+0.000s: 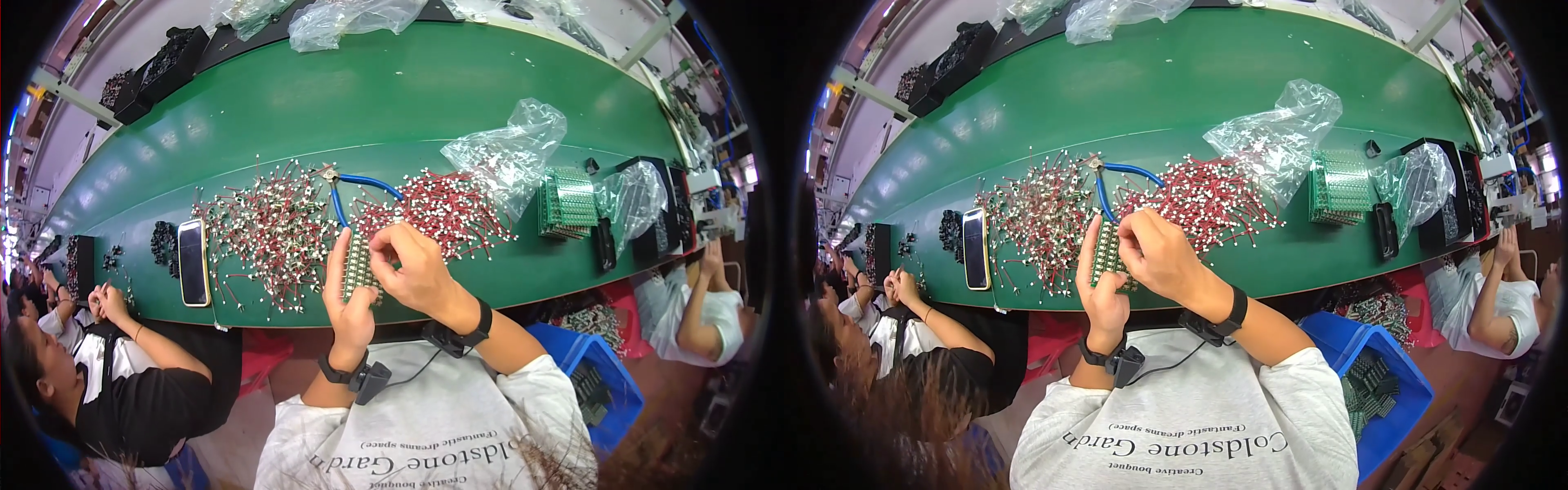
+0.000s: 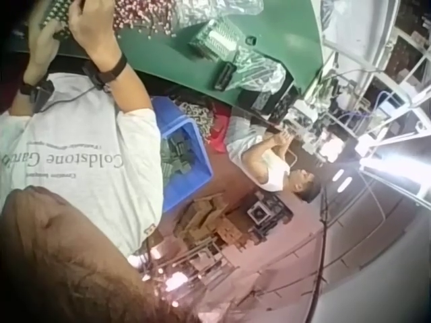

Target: The person picks up a circuit board and inserts small electronic components with red wires into its holes one by one. After filling the board, they place it into a blue bin and pick up a new stack of circuit boards to repeat the process.

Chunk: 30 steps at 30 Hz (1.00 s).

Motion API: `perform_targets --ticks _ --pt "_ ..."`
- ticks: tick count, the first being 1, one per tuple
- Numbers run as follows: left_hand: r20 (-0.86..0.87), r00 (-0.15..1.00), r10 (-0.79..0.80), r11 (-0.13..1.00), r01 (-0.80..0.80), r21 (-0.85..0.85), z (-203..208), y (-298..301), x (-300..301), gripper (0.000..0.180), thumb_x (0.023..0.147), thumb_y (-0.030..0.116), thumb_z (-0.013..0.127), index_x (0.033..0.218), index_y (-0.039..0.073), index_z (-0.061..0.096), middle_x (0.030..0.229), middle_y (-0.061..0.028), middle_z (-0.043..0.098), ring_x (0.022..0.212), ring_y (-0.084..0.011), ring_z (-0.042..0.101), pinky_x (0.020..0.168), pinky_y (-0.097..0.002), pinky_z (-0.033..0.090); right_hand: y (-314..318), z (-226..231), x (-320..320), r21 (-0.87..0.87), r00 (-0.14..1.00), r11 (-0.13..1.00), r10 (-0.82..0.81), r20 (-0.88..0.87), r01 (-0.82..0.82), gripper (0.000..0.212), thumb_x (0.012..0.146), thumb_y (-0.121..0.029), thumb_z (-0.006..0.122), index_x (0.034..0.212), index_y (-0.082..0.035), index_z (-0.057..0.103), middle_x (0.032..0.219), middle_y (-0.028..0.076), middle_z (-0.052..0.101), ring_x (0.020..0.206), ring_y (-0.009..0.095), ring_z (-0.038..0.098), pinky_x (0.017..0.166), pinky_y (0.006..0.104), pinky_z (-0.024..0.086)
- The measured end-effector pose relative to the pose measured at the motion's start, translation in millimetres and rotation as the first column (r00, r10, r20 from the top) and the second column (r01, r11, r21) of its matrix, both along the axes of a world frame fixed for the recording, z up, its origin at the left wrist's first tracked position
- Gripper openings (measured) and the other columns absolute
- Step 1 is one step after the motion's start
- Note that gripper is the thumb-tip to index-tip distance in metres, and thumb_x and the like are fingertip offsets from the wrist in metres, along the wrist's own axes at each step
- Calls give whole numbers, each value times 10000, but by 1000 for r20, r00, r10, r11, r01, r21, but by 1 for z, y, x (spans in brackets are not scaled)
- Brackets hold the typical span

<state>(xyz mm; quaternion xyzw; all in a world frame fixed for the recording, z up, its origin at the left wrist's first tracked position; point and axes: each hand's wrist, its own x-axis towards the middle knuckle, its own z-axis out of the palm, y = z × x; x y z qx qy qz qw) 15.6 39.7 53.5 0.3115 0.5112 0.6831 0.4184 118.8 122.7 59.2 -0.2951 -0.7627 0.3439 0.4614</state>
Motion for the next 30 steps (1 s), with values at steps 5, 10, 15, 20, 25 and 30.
perform_targets --ticks 5,10,15,20,25,30 --pt "-31 999 -34 998 33 -44 -2 -2 -1 772 677 -35 467 1447 -55 417 1265 -122 516 1047 -163 549 835 -260 474 -1 1 2 75 997 997 -16 74 11 194 753 75 673 913 1 592 802 108 601 678 231 651 586 327 535" --pt "-442 897 0 1000 8 17 -1 -2 -2 752 681 -17 473 1428 -81 421 1236 -158 515 1065 -231 536 943 -322 433 -1 9 4 212 980 976 9 197 -51 246 752 84 671 972 14 584 826 137 611 745 294 658 651 370 548" --pt "-361 931 -44 999 36 -28 2 -5 0 757 678 13 484 1425 -86 418 1230 -169 512 1056 -246 536 941 -338 438 -2 5 6 167 986 986 -40 161 13 303 775 79 668 1062 33 583 904 165 643 795 328 661 696 395 551" --pt "-437 897 -61 997 36 -66 -6 -2 -6 773 674 36 487 1434 -84 410 1186 -161 517 1025 -236 536 928 -325 439 -1 -1 0 109 981 994 -50 188 30 269 823 42 635 1079 3 559 875 160 623 780 338 659 662 408 537" --pt "-398 914 -76 996 50 -75 -10 -1 -7 784 666 37 484 1438 -76 410 1181 -158 520 1003 -219 534 861 -308 461 4 -12 2 75 976 997 -13 219 -4 288 819 43 647 1089 1 556 890 159 627 772 342 659 659 414 535" --pt "-79 996 -46 996 39 -78 -10 -4 -8 802 656 -8 459 1454 -59 407 1215 -124 542 985 -163 557 789 -242 475 11 -6 2 33 985 998 41 168 -48 280 799 39 677 1062 4 586 890 146 639 757 316 666 645 392 536"
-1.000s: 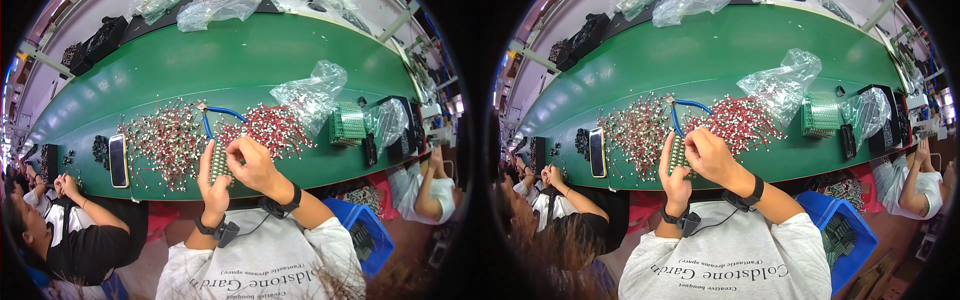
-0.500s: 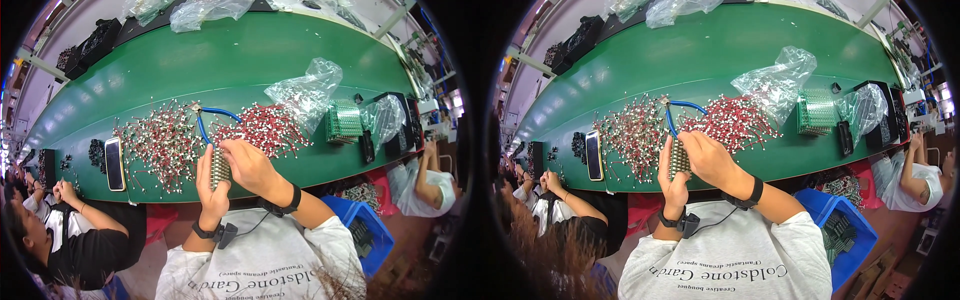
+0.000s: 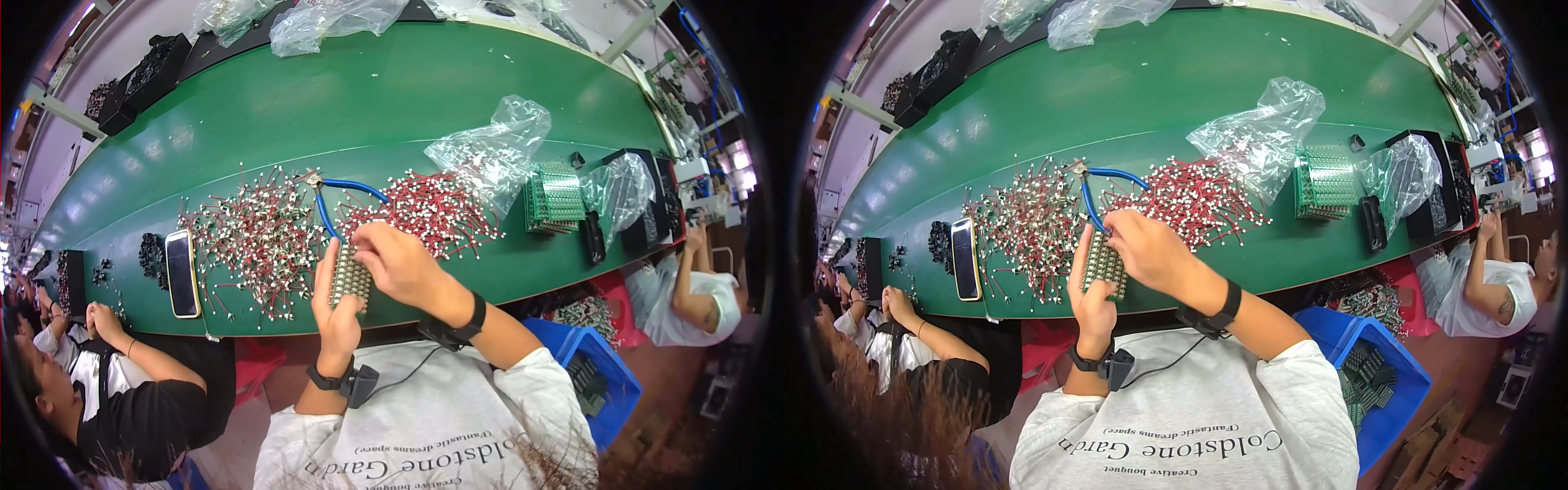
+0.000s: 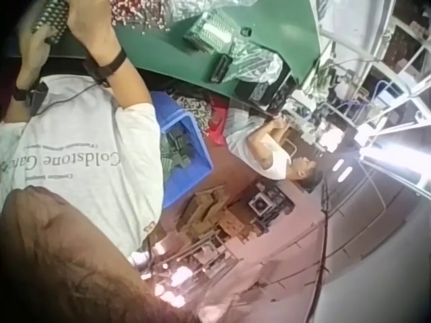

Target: The person picks up a circuit board and inserts small electronic components with red wires into its holes one by one. After filling the board, they place it into a blue bin and pick up a new stack of circuit boards to repeat the process.

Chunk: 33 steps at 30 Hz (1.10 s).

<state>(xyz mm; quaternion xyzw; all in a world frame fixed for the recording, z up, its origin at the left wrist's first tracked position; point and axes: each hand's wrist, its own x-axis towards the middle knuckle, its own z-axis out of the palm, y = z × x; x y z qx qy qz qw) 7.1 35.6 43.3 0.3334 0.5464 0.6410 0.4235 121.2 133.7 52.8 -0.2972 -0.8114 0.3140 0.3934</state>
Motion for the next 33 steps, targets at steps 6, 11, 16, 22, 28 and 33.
perform_targets --ticks 6,11,16,22,28,33 --pt "317 945 78 994 -99 51 9 3 -8 808 658 -68 405 1465 -80 380 1308 -146 570 1011 -152 617 822 -241 498 58 1 43 142 998 989 -55 43 48 211 762 -18 740 962 -67 694 870 99 612 811 286 624 703 371 518" --pt "314 948 42 995 -69 76 11 0 -8 803 659 -71 403 1462 -86 381 1326 -150 558 1009 -149 616 824 -240 496 67 -18 44 82 910 996 -60 410 28 137 775 -68 736 897 -100 685 937 83 547 946 286 564 810 399 479" --pt "319 945 78 993 -104 65 13 -3 -11 802 659 -67 399 1461 -86 381 1282 -145 581 995 -158 626 835 -250 504 71 -11 54 35 989 999 -10 145 5 85 791 -26 697 822 -24 618 873 110 610 843 301 605 748 379 492" --pt "311 946 93 988 -127 92 9 -4 -20 808 653 -63 398 1461 -82 381 1271 -155 587 1020 -175 632 883 -279 514 68 4 90 -92 989 996 2 151 12 97 769 -8 687 847 -26 631 835 111 626 746 275 627 663 359 497" --pt "312 948 61 991 -96 97 9 1 -18 805 655 -53 402 1459 -85 380 1304 -164 571 1065 -185 624 910 -288 508 59 -15 101 73 965 994 -102 243 87 150 749 -38 725 891 -62 687 899 104 600 888 302 592 779 390 484" --pt "291 955 57 991 -88 97 9 0 -15 806 653 -52 403 1458 -88 379 1323 -168 561 1098 -191 615 938 -292 497 53 -22 76 85 963 989 -138 229 122 141 756 -55 733 891 -65 693 896 99 602 889 295 590 774 386 487"
